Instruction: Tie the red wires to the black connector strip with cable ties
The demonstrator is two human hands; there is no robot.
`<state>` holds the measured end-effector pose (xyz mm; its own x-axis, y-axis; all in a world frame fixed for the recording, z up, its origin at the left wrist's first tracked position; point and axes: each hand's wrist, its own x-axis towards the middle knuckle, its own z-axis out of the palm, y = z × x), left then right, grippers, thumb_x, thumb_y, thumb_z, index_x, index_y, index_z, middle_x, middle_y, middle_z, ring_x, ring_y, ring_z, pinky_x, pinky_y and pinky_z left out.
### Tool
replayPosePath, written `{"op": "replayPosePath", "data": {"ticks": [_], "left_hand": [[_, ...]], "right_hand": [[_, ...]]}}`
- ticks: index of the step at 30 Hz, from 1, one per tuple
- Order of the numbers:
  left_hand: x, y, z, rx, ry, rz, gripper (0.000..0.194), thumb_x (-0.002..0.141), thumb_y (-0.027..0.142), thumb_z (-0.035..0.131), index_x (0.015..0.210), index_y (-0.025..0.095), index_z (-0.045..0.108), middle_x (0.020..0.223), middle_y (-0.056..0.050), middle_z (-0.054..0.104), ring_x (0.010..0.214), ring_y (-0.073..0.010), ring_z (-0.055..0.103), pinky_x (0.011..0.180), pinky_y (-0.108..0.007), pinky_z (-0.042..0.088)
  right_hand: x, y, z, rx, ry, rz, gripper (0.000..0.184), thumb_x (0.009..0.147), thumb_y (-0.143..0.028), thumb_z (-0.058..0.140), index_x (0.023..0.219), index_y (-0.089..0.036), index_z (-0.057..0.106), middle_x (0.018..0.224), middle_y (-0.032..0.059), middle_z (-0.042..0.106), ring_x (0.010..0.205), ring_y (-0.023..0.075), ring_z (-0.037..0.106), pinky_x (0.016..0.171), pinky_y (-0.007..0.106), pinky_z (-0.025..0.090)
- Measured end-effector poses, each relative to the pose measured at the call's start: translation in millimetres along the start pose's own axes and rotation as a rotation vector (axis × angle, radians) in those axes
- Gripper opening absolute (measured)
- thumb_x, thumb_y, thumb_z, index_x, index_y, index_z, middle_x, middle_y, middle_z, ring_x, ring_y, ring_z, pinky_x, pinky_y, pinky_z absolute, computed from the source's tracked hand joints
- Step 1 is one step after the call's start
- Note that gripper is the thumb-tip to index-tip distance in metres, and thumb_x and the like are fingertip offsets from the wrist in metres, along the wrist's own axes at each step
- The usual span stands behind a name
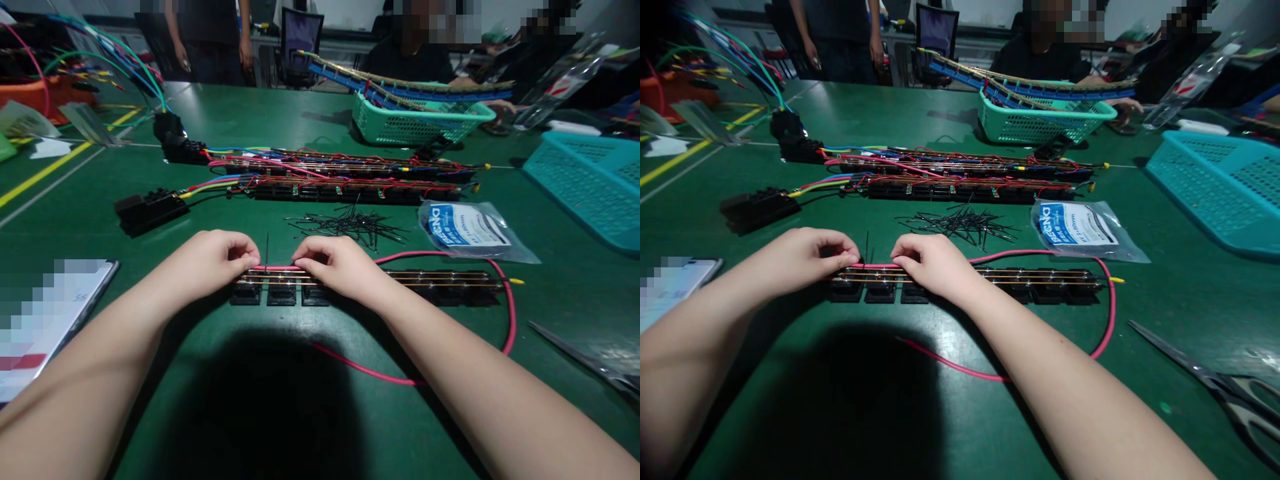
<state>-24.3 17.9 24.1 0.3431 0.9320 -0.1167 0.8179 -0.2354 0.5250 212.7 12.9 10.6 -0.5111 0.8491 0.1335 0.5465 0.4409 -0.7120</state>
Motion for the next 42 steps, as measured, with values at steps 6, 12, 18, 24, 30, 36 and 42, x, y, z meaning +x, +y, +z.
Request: {"op": "replayPosePath", "data": {"ticks": [6,12,18,24,30,36,42], "left_hand": [[-5,17,5.3,0.082,0.104,0.089,0.019,0.082,0.036,0.053,0.083,0.021,0.065,0.071,0.001,0.063,0.064,-0.0147,0.055,0.058,-0.025,0.036],[-7,28,22.4,0.244,0.080,0.427,0.041,0.084,0.055,0.054,0.105,0.020,0.062,0.098,-0.006,0.064,0.091,-0.0227,0.055,0.079,-0.034,0.041],[-5,24,31.8,0.315,0.070,0.448,0.047,0.084,0.056,0.055,0.116,0.022,0.061,0.107,-0.007,0.064,0.097,-0.0242,0.052,0.085,-0.038,0.043],[-5,24,32.0,0.251,0.069,0.443,0.041,0.085,0.050,0.059,0.119,0.027,0.062,0.106,-0.006,0.063,0.097,-0.0231,0.052,0.084,-0.037,0.043],[-4,28,33.1,0.207,0.069,0.425,0.037,0.083,0.045,0.061,0.115,0.025,0.063,0.107,-0.005,0.062,0.100,-0.0240,0.050,0.087,-0.039,0.042],[-2,28,34.1,0.167,0.045,0.416,0.034,0.082,0.045,0.062,0.109,0.024,0.064,0.106,-0.004,0.063,0.098,-0.0228,0.053,0.087,-0.038,0.042],[0,29,34.1,0.170,0.048,0.394,0.033,0.081,0.046,0.062,0.105,0.024,0.065,0.104,-0.004,0.064,0.097,-0.0233,0.054,0.087,-0.038,0.042]], "right_hand": [[2,2,0,-0.032,0.011,-0.050,0.012,0.085,-0.018,0.059,0.088,-0.016,0.071,0.087,0.0034,0.071,0.082,0.0138,0.062,0.077,0.025,0.043],[1,4,0,0.048,0.042,-0.034,0.014,0.084,-0.017,0.058,0.089,-0.017,0.072,0.087,0.0025,0.072,0.080,0.0134,0.063,0.076,0.025,0.045],[2,6,1,0.149,0.082,0.042,0.014,0.083,-0.020,0.060,0.090,-0.016,0.071,0.080,0.0016,0.071,0.074,0.0124,0.063,0.071,0.024,0.045],[3,8,1,0.210,0.058,0.107,0.016,0.081,-0.022,0.061,0.090,-0.014,0.071,0.077,0.0024,0.070,0.070,0.0120,0.063,0.068,0.024,0.046],[4,7,0,0.232,0.036,0.092,0.014,0.082,-0.021,0.059,0.088,-0.014,0.070,0.078,0.0020,0.070,0.070,0.0115,0.062,0.068,0.024,0.046],[1,-2,-3,0.064,0.086,0.064,0.011,0.081,-0.018,0.059,0.081,-0.015,0.070,0.072,0.0003,0.067,0.064,0.0097,0.056,0.062,0.023,0.040],[1,-2,-5,0.086,0.157,0.047,0.011,0.081,-0.017,0.061,0.082,-0.016,0.071,0.076,0.0005,0.069,0.069,0.0107,0.060,0.067,0.023,0.043]]}}
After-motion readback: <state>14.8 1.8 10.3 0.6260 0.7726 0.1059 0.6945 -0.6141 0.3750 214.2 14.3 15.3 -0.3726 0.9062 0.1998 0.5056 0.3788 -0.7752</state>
